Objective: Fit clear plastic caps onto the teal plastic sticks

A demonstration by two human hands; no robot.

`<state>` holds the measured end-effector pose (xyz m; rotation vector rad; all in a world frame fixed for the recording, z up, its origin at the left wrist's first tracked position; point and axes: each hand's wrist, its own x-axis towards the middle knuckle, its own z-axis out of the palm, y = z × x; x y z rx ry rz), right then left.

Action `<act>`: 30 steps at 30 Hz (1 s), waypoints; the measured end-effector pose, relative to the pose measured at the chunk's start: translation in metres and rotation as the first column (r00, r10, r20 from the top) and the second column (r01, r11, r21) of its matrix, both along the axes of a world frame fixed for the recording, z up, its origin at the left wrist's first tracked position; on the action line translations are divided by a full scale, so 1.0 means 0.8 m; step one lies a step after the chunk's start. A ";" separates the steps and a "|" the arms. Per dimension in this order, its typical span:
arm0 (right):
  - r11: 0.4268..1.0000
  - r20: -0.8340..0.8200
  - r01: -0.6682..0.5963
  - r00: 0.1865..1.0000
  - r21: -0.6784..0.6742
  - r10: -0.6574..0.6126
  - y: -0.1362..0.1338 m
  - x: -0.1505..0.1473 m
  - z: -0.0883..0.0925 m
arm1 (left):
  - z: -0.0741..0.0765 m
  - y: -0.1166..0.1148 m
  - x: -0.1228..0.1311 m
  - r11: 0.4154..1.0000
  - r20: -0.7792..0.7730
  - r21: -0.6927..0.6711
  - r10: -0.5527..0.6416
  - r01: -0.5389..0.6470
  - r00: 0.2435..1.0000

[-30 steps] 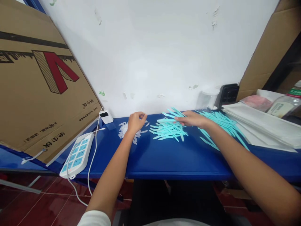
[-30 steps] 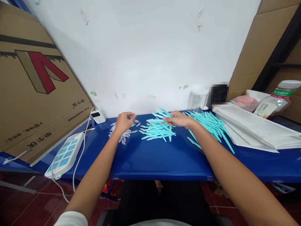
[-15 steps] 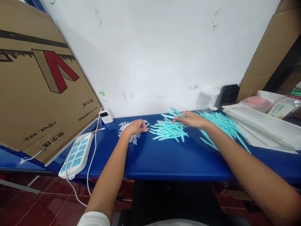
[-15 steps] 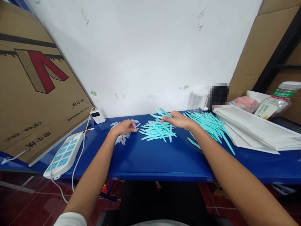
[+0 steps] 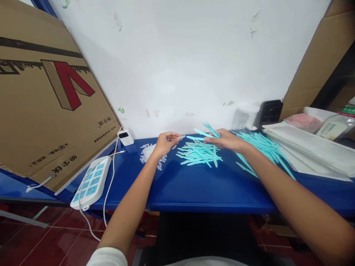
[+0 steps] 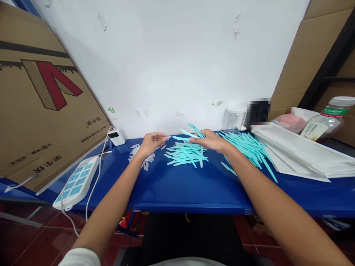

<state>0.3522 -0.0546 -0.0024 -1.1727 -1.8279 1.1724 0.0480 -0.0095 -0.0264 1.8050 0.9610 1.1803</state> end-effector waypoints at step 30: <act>0.999 -0.049 -0.029 0.998 0.022 0.030 -0.003 -0.012 -0.003 | -0.009 -0.018 0.029 0.999 0.130 -0.034 -0.016 0.020 0.991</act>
